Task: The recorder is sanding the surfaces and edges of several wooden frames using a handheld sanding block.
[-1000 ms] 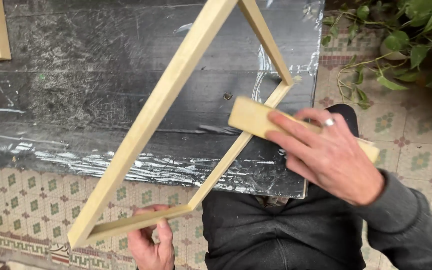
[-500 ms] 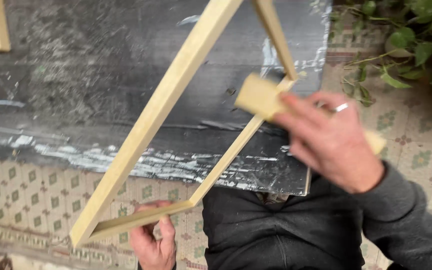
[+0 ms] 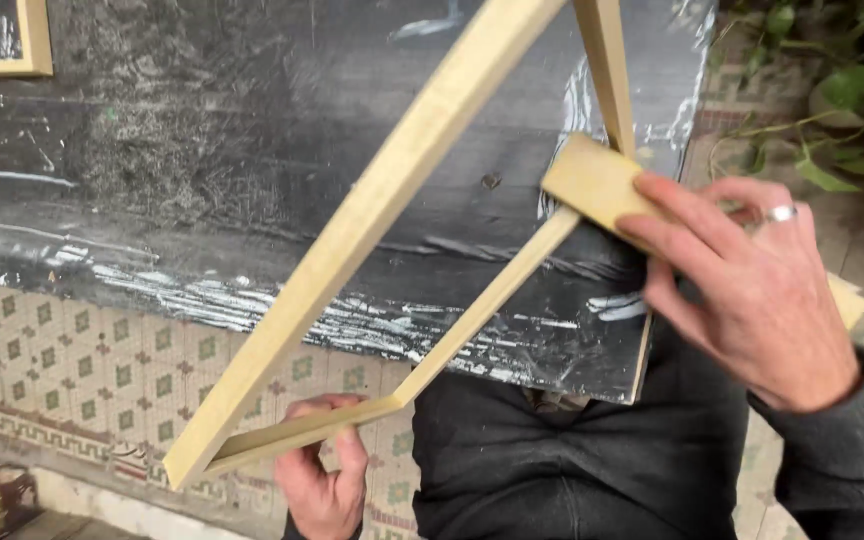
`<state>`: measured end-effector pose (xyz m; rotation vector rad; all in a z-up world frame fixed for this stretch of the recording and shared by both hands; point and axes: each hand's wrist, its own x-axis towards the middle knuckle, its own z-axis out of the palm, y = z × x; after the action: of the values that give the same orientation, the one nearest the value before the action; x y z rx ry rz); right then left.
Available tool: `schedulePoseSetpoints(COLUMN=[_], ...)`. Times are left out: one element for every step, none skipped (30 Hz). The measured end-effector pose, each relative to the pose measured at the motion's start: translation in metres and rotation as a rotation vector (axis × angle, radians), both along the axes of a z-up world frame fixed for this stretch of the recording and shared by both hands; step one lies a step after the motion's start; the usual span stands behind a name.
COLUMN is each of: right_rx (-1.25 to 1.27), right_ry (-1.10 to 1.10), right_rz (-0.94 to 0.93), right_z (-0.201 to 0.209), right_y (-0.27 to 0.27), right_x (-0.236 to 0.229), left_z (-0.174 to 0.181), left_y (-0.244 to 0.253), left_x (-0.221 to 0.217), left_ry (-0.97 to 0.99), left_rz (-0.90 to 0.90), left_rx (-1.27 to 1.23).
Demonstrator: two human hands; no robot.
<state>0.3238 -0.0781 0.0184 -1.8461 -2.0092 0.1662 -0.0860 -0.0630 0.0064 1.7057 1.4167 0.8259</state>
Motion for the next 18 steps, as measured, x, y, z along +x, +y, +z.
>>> schedulePoseSetpoints(right_rx=[-0.011,-0.048,-0.079,-0.084,-0.093,-0.102,-0.104,-0.109,-0.114,-0.114,-0.121,-0.128,-0.131,-0.128,-0.121,-0.121,-0.109,-0.098], right_ry=[-0.006,-0.01,-0.023,-0.038,-0.077,-0.117,-0.112,-0.051,0.008,0.011,-0.024,-0.059,-0.064,-0.052,-0.041,-0.048,-0.02,0.008], right_rz=[-0.025,-0.072,-0.115,-0.137,-0.105,-0.073,-0.068,-0.057,-0.051,-0.052,-0.085,-0.118,-0.136,-0.114,-0.085,-0.096,-0.075,-0.055], right_z=[0.005,0.01,0.015,0.017,0.017,0.017,0.013,0.009,0.004,0.005,0.006,0.008,0.005,0.003,0.001,0.002,0.003,0.003], right_y=[0.004,0.008,0.015,0.013,0.015,0.017,0.016,0.014,0.012,0.014,0.016,0.016,0.018,0.019,0.022,0.019,0.018,0.017], right_x=[-0.008,-0.014,-0.016,-0.016,-0.019,-0.023,-0.02,-0.018,-0.015,-0.016,-0.018,-0.018,-0.02,-0.02,-0.02,-0.018,-0.019,-0.02], left_z=[-0.003,-0.006,-0.012,-0.021,-0.026,-0.03,-0.029,-0.028,-0.028,-0.026,-0.023,-0.019,-0.018,-0.017,-0.017,-0.018,-0.014,-0.011], left_y=[0.0,-0.001,-0.001,0.001,-0.004,-0.009,-0.011,-0.014,-0.014,-0.015,-0.017,-0.02,-0.017,-0.013,-0.011,-0.008,-0.012,-0.015], left_x=[-0.006,-0.011,-0.013,-0.013,-0.017,-0.022,-0.022,-0.022,-0.022,-0.02,-0.017,-0.014,-0.01,-0.004,0.002,0.006,0.008,0.008], left_ry=[-0.006,0.021,0.039,0.024,0.028,0.033,0.038,0.028,0.016,0.019,0.039,0.06,0.054,0.065,0.074,0.067,0.088,0.11], left_rz=[-0.025,-0.055,-0.08,-0.102,-0.091,-0.08,-0.076,-0.076,-0.082,-0.083,-0.062,-0.041,-0.058,-0.055,-0.044,-0.055,-0.025,0.006], left_rx=[-0.011,-0.008,0.0,-0.004,0.005,0.015,0.013,0.019,0.027,0.027,0.02,0.013,0.011,0.004,0.0,0.0,-0.006,-0.013])
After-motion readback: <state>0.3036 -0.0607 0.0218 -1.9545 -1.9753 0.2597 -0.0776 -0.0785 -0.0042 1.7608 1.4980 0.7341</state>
